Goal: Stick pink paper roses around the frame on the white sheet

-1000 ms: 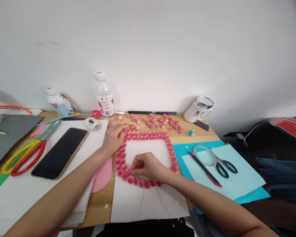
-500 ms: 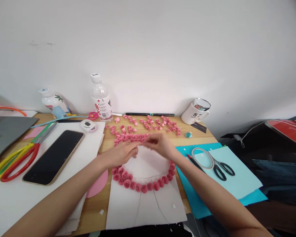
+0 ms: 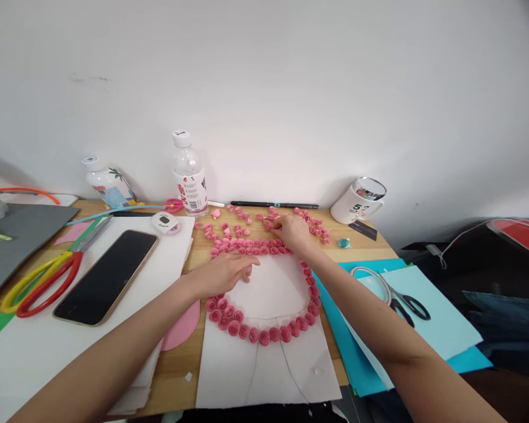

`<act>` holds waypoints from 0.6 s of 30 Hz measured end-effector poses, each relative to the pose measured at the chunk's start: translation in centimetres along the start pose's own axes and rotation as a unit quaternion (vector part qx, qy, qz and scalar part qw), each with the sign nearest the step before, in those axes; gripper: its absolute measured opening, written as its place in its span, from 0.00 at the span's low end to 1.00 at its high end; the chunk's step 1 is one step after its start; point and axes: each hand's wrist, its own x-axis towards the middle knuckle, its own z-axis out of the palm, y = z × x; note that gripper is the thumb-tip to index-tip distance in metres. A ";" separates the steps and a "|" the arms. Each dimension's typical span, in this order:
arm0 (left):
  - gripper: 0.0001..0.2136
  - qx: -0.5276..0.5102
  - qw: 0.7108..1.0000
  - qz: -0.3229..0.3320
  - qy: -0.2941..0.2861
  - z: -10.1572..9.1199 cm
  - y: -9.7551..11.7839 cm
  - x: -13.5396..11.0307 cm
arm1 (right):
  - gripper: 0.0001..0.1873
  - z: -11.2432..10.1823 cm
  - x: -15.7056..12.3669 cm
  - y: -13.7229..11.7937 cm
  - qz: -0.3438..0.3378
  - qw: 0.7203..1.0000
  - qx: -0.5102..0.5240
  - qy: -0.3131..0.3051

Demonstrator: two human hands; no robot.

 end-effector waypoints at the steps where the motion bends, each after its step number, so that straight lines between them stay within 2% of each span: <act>1: 0.15 0.005 1.000 0.003 0.002 0.1 -0.1 0.0 | 0.07 -0.2 -0.2 0.0 0.000 1.000 0.009 0.010; 4: 0.14 0.011 1.000 0.007 0.005 0.2 -0.2 0.0 | 0.06 -1.3 -2.1 -0.1 -0.022 0.993 0.105 0.052; 6: 0.15 0.008 1.000 0.000 -0.001 0.3 -0.2 0.0 | 0.05 -2.2 -4.5 -0.4 -0.055 0.970 0.235 0.035; 9: 0.15 0.002 1.000 -0.018 -0.018 0.2 -0.1 0.1 | 0.07 -2.8 -9.0 -1.4 -0.092 0.901 0.400 -0.137; 11: 0.14 -0.002 0.999 -0.025 -0.023 0.1 0.0 0.2 | 0.06 -2.5 -11.6 -2.2 -0.096 0.866 0.440 -0.216; 13: 0.14 -0.003 0.999 -0.025 -0.022 0.1 0.2 0.2 | 0.05 -1.8 -13.3 -2.9 -0.102 0.851 0.450 -0.251; 18: 0.11 0.018 0.999 -0.032 -0.023 -0.1 0.5 0.1 | 0.06 -0.7 -14.0 -3.7 -0.141 0.858 0.429 -0.246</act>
